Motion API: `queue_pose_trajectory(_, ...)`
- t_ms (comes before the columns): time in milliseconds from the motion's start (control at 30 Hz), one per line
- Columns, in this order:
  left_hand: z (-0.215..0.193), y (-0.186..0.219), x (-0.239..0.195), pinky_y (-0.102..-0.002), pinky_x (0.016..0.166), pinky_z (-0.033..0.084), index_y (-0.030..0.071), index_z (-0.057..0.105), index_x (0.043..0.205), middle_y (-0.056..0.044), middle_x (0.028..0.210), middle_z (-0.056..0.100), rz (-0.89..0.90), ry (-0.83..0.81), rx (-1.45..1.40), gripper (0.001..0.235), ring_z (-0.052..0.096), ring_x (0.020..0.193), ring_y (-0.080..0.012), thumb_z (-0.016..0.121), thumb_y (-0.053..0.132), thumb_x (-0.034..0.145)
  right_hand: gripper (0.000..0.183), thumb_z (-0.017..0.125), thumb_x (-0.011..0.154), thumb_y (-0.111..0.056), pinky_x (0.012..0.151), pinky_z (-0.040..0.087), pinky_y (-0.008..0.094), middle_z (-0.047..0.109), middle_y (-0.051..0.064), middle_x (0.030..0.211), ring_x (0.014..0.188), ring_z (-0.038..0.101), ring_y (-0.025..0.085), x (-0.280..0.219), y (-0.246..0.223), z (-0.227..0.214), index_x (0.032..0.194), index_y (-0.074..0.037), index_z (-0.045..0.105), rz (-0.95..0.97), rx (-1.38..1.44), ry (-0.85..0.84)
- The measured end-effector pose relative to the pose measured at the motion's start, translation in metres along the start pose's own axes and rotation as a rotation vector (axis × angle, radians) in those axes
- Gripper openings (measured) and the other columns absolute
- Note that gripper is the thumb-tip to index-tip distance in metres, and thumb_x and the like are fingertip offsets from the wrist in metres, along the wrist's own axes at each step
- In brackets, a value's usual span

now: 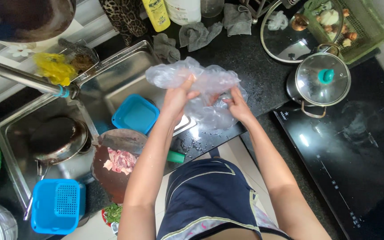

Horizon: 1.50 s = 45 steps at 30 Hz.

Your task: The person is preparing meat by cutting and rinsing it in a kitchen sink.

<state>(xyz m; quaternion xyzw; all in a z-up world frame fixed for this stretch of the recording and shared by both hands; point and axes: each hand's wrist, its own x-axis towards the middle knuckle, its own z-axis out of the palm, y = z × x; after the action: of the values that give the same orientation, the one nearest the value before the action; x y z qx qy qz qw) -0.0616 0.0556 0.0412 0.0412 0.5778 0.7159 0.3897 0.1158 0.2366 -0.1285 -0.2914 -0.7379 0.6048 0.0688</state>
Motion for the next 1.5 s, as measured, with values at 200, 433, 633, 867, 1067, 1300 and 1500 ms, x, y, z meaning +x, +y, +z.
queue_pose_trajectory(200, 0.019, 0.054, -0.024, -0.043, 0.087, 0.062, 0.002, 0.058, 0.133, -0.011, 0.129, 0.065, 0.05, -0.111, -0.324, 0.035, 0.066, 0.116, -0.0257, 0.062, 0.018, 0.101, 0.062, 0.058, 0.091, -0.008, 0.098, 0.052, 0.051, 0.044, 0.027, 0.153, 0.122, 0.06, 0.046, -0.023, -0.049, 0.018, 0.15, -0.001, 0.043, -0.142, -0.798, 0.163)
queue_pose_trajectory(433, 0.026, 0.132, -0.046, -0.047, 0.087, 0.066, -0.005, 0.06, 0.129, -0.016, 0.124, 0.065, 0.212, -0.179, -0.524, 0.031, 0.072, 0.109, -0.03, 0.062, 0.015, 0.105, 0.075, 0.06, 0.093, -0.013, 0.097, 0.055, 0.05, 0.038, 0.034, 0.153, 0.117, 0.061, 0.049, -0.011, -0.015, 0.021, 0.162, 0.0, 0.034, -0.338, -0.866, 0.22)
queue_pose_trajectory(633, 0.027, 0.169, -0.073, -0.049, 0.098, 0.066, -0.002, 0.062, 0.132, -0.009, 0.126, 0.064, 0.354, -0.327, -0.603, 0.029, 0.068, 0.115, -0.024, 0.062, 0.014, 0.108, 0.077, 0.064, 0.085, -0.02, 0.09, 0.054, 0.052, 0.04, 0.026, 0.155, 0.115, 0.064, 0.044, 0.003, -0.048, 0.019, 0.155, -0.006, 0.035, 0.021, -1.118, 0.071)
queue_pose_trajectory(867, 0.008, 0.18, -0.089, -0.054, 0.095, 0.065, -0.003, 0.06, 0.134, -0.009, 0.129, 0.064, 0.456, -0.28, -0.554, 0.028, 0.064, 0.124, -0.0183, 0.063, 0.01, 0.11, 0.069, 0.058, 0.098, -0.029, 0.095, 0.052, 0.056, 0.037, 0.028, 0.158, 0.113, 0.064, 0.05, 0.025, -0.082, -0.014, 0.159, -0.009, 0.033, 0.242, -0.992, 0.188)
queue_pose_trajectory(1067, -0.056, 0.162, -0.1, -0.052, 0.09, 0.067, -0.003, 0.06, 0.129, -0.014, 0.123, 0.064, 0.37, -0.037, -0.401, 0.028, 0.071, 0.117, -0.0307, 0.062, 0.011, 0.105, 0.062, 0.062, 0.097, -0.027, 0.091, 0.053, 0.05, 0.063, 0.036, 0.12, 0.104, 0.067, 0.048, 0.021, -0.086, -0.066, 0.152, -0.002, 0.049, -0.11, -0.877, 0.246)
queue_pose_trajectory(1300, -0.134, 0.093, -0.08, -0.042, 0.086, 0.066, -0.004, 0.058, 0.129, -0.017, 0.127, 0.066, 0.215, 0.2, -0.246, 0.031, 0.071, 0.115, -0.0293, 0.056, 0.015, 0.104, 0.024, 0.064, 0.107, -0.022, 0.067, 0.055, 0.039, 0.071, 0.014, 0.076, 0.068, 0.069, 0.025, -0.045, -0.189, -0.04, 0.12, -0.009, 0.078, -0.316, -0.648, 0.439)
queue_pose_trajectory(1500, -0.188, 0.04, -0.064, -0.042, 0.083, 0.064, -0.002, 0.056, 0.129, -0.016, 0.126, 0.066, 0.156, 0.337, -0.185, 0.03, 0.071, 0.113, -0.0278, 0.053, 0.013, 0.103, 0.035, 0.07, 0.094, -0.024, 0.073, 0.055, 0.032, 0.075, 0.01, 0.105, 0.081, 0.069, 0.017, -0.03, -0.185, 0.101, 0.124, -0.006, 0.07, -0.39, -0.294, -0.079)
